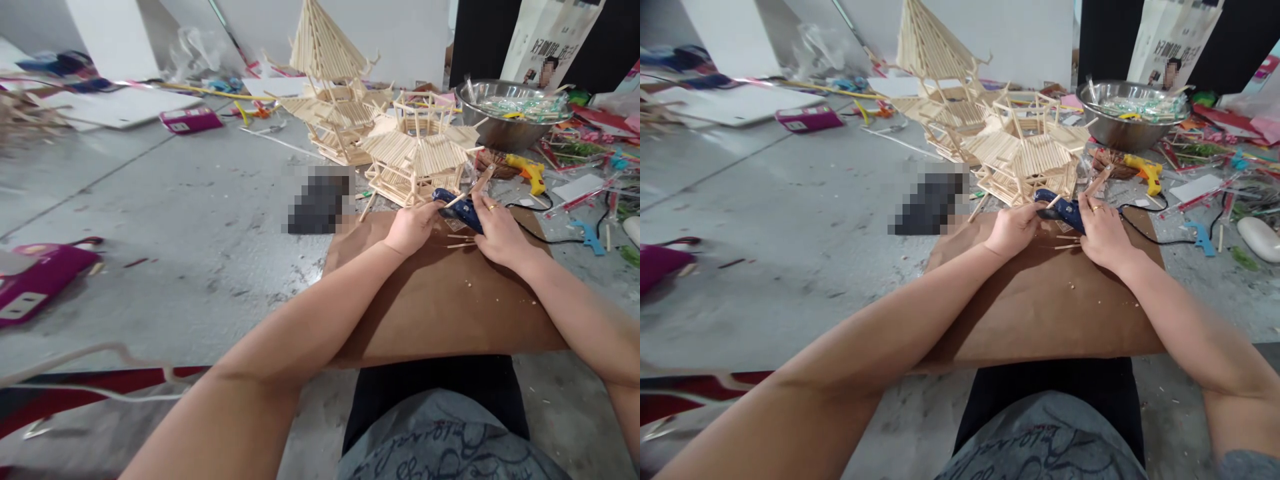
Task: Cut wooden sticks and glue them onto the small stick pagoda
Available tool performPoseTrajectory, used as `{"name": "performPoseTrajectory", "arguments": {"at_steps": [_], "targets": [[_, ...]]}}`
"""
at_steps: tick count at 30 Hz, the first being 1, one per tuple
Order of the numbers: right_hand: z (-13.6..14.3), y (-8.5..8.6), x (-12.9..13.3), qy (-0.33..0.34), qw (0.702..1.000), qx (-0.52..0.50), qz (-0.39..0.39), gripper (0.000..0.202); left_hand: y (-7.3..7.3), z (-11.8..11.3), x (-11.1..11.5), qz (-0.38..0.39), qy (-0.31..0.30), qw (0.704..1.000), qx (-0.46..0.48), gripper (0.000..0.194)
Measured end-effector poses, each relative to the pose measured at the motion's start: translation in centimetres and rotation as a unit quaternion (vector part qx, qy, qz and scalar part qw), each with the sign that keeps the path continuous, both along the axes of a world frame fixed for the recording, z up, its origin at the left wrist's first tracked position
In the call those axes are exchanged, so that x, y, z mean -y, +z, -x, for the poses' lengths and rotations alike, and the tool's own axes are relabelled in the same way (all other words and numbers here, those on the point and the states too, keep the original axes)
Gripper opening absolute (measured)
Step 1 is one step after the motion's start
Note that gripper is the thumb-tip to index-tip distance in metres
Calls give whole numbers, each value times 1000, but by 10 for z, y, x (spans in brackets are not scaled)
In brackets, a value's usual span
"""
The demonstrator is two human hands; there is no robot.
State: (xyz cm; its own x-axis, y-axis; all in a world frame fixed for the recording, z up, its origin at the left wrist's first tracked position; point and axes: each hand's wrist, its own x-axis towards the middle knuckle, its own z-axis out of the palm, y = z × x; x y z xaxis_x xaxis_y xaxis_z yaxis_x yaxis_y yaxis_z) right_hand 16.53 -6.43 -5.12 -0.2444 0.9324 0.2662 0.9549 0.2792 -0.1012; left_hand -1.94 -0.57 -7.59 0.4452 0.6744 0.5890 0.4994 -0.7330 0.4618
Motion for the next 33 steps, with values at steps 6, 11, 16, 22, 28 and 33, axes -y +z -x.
{"name": "performPoseTrajectory", "arguments": {"at_steps": [6, 11, 16, 22, 28, 33], "targets": [[2, 2, 1, -6, 1000, 0, -4, 71, 6, -5, 18, 135, 8, 988, 80, 31], [-1, -2, -1, -6, 1000, 7, -5, 71, 0, -1, 1, 34, -17, 999, 21, 29], [2, -2, 1, -7, 1000, -2, -12, 72, 1, 2, -1, 12, -11, 1000, 12, 28], [0, 0, 0, -5, 1000, 7, -4, 69, 9, -6, 16, 236, -50, 961, 135, 24], [-5, -1, -2, 13, 1000, 6, -15, 67, 14, -8, 16, 310, -96, 929, 178, 14], [-2, 2, 0, 4, 999, 10, -31, 58, 14, -5, 15, 303, -74, 937, 157, 26]]}}
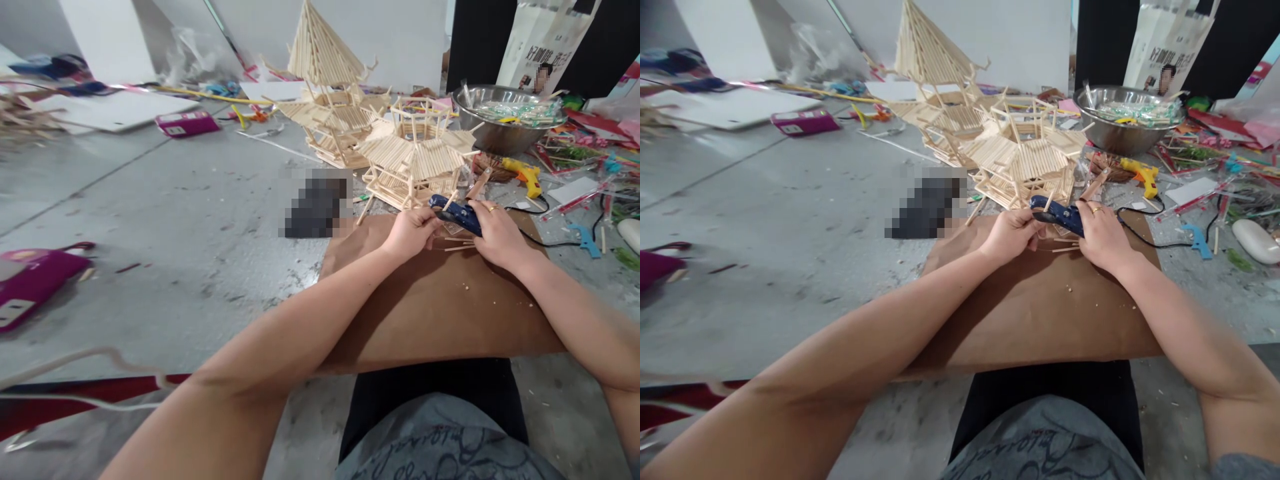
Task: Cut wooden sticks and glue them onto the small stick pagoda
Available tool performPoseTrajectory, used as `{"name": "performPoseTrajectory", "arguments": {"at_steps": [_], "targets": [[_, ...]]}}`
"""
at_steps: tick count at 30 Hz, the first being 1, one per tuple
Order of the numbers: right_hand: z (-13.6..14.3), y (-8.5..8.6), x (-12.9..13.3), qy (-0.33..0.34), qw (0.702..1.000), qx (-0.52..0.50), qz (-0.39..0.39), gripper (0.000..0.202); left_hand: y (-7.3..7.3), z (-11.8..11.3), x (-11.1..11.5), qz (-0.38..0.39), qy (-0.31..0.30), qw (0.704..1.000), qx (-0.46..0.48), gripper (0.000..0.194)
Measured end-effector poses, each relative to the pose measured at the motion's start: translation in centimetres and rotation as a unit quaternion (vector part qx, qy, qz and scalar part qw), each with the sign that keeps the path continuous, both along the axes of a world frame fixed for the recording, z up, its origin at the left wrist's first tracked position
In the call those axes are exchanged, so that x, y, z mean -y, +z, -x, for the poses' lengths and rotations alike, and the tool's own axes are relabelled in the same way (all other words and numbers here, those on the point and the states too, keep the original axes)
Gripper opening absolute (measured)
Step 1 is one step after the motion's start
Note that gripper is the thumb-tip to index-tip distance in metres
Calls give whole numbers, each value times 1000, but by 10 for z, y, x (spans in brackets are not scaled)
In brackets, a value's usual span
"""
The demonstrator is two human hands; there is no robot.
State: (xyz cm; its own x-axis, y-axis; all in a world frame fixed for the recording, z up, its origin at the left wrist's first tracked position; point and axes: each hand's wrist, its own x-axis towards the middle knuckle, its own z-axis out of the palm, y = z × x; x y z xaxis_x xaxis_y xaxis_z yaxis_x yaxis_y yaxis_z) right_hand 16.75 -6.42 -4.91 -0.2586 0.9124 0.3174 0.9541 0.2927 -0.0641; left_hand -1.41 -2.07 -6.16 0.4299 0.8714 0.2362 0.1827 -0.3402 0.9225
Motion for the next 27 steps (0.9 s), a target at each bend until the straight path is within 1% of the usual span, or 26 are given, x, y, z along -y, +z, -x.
{"name": "performPoseTrajectory", "arguments": {"at_steps": [6, 11, 16, 20, 22, 25, 27], "targets": [[3, 1, 3, -36, 999, 8, 7, 45, 5, 1, 2, 2, 21, 999, -33, 25], [4, 3, 3, -71, 996, 34, 38, 35, 5, 0, 3, 17, 28, 999, -34, 25], [8, 10, 3, -109, 989, 73, 69, 31, 2, -2, 4, 5, 39, 998, -44, 26], [10, 12, 4, -122, 987, 72, 79, 31, 0, -3, 4, -3, 56, 997, -43, 21], [9, 12, 3, -108, 990, 56, 71, 34, 0, -3, 5, -22, 60, 997, -42, 22], [7, 10, 2, -57, 997, 25, 45, 43, -2, -2, 4, -71, 61, 995, -44, 26], [5, 8, 1, -28, 999, 13, 32, 50, -3, -2, 2, -108, 75, 990, -49, 25]]}}
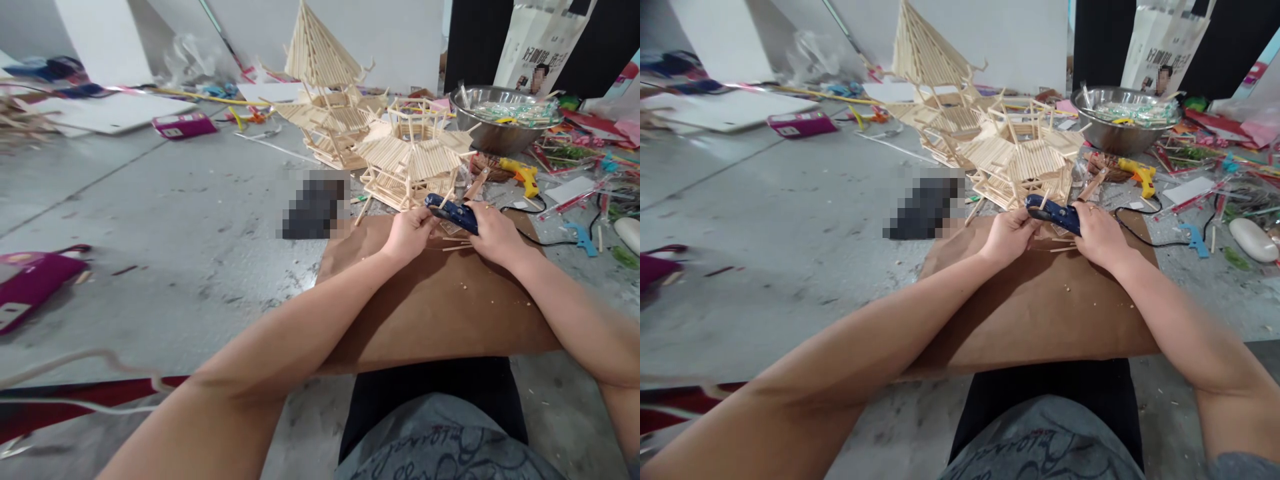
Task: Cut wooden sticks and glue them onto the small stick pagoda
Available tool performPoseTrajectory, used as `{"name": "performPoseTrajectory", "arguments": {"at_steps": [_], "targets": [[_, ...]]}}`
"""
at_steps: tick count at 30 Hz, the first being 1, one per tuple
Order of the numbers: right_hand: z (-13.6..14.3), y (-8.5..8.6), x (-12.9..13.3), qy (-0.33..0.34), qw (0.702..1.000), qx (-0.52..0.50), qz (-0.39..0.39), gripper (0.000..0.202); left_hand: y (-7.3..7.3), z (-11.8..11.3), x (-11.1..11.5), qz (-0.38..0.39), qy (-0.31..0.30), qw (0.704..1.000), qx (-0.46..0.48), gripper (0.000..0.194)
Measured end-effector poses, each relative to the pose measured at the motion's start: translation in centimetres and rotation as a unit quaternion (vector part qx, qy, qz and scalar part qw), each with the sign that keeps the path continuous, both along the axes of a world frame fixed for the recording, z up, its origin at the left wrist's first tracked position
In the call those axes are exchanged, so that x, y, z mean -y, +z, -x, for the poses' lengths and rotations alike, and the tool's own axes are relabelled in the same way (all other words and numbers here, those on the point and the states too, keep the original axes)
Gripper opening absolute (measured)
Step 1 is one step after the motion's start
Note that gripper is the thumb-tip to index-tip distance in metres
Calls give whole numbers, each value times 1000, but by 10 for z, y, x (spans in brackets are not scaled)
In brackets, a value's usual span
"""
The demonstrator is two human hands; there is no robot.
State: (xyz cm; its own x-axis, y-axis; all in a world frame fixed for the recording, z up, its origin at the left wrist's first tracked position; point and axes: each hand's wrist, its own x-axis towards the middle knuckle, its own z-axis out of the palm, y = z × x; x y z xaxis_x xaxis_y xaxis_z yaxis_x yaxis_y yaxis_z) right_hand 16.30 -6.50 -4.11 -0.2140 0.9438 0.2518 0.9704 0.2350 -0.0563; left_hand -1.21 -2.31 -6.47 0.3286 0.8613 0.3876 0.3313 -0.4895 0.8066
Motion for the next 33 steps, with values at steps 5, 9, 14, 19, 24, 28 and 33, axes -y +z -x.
{"name": "performPoseTrajectory", "arguments": {"at_steps": [5, 9, 14, 19, 24, 28, 33], "targets": [[-3, -6, -3, 35, 999, -22, -20, 57, -2, 4, -9, -109, 28, 992, -62, 19], [-3, -11, -4, 40, 997, -44, -42, 58, 2, 5, -9, -107, 40, 991, -76, 17], [-6, -12, -4, 52, 996, -55, -46, 57, 6, 2, 1, 97, -59, 993, 24, 27], [-9, -14, -8, 61, 996, -44, -50, 57, 2, 6, -11, -5, -34, 998, -55, 19], [-7, -13, -8, 51, 997, -42, -47, 58, 1, 6, -14, -120, 27, 987, -102, 18], [-8, -8, -6, 53, 997, -44, -33, 56, 8, -1, 6, 26, -30, 999, -24, 27], [-11, -8, -9, 71, 996, -41, -42, 59, 7, 1, 2, -79, -12, 994, -80, 17]]}}
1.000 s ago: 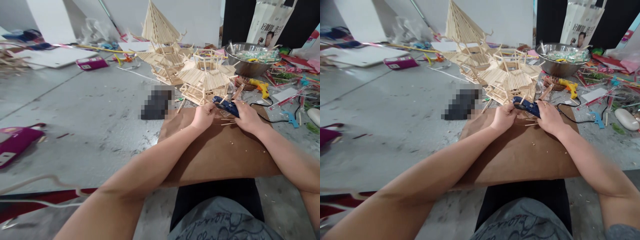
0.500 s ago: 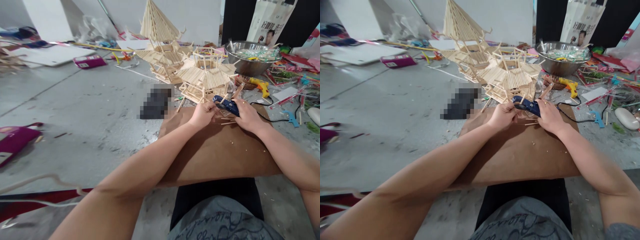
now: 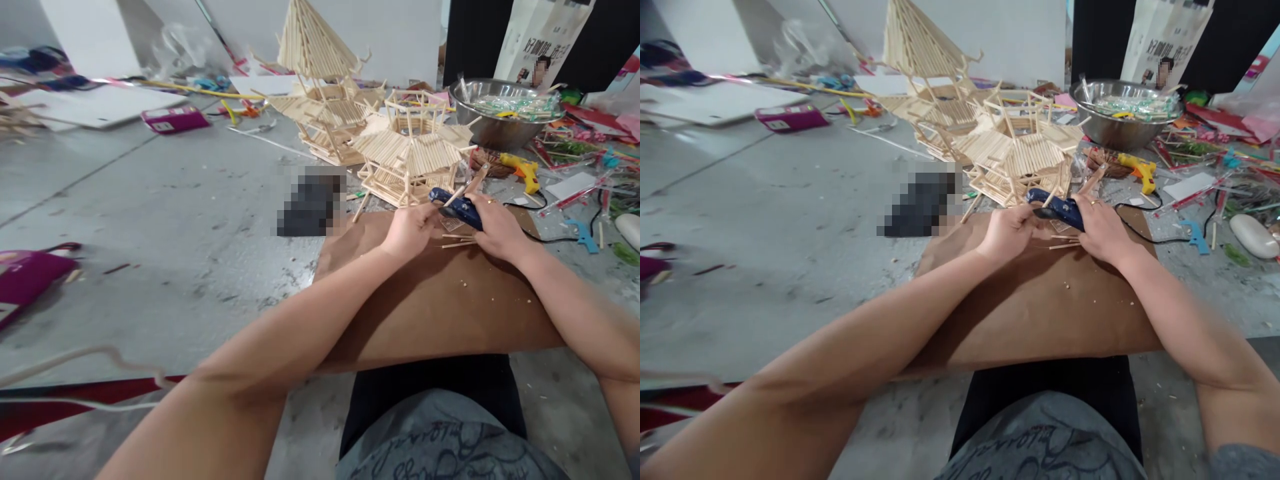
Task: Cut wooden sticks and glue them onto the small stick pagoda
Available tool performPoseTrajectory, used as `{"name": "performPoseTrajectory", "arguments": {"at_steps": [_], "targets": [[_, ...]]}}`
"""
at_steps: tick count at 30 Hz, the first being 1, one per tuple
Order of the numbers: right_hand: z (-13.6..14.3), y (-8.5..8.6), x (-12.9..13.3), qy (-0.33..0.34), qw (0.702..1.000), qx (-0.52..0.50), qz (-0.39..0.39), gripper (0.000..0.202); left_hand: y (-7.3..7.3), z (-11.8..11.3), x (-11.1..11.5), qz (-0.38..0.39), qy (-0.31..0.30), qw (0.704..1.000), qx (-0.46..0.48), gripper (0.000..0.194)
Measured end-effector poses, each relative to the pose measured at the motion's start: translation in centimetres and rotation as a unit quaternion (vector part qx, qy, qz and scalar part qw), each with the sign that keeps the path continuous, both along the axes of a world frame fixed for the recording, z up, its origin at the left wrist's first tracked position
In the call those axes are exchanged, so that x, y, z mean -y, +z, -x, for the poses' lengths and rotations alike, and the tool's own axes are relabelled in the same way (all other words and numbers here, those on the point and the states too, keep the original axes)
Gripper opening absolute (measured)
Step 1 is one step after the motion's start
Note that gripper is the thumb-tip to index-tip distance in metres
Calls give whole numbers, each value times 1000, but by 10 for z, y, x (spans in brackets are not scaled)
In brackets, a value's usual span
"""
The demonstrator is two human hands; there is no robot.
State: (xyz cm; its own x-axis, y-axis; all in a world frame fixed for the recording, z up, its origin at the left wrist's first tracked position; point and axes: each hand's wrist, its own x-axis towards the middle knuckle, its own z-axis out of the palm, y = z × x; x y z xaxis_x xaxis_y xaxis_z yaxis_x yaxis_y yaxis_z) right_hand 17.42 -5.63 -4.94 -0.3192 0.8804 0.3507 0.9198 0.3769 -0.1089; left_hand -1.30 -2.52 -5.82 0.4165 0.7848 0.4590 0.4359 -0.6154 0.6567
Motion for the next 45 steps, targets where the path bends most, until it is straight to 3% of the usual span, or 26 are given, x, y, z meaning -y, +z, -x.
{"name": "performPoseTrajectory", "arguments": {"at_steps": [3, 5, 9, 13, 18, 27, 30, 35, 45], "targets": [[1, -3, -1, 0, 1000, 0, -1, 61, -5, 4, -10, -86, 29, 995, -51, 24], [2, -4, 0, -5, 1000, -13, 0, 63, -6, 4, -10, -78, 30, 996, -24, 24], [0, -6, 1, 8, 1000, -15, 9, 65, -6, -1, -5, 67, -24, 995, 77, 19], [-3, -7, -2, -1, 1000, -2, 2, 65, -7, -6, -6, 215, -67, 961, 161, 20], [-7, -6, -4, 20, 1000, 15, 3, 68, -3, -3, -5, 305, -141, 920, 202, 22], [-16, 2, -8, 92, 995, -4, 40, 72, 14, 0, 5, 453, -194, 843, 217, 22], [-18, 4, -8, 64, 998, 4, 28, 71, 16, 2, 5, 479, -213, 829, 197, 22], [-26, 4, -11, -40, 999, 29, -5, 63, 14, 5, 3, 419, -215, 868, 161, 20], [-56, -11, -22, -162, 984, 75, 6, 66, 16, 7, 0, 231, -120, 965, 16, 12]]}}
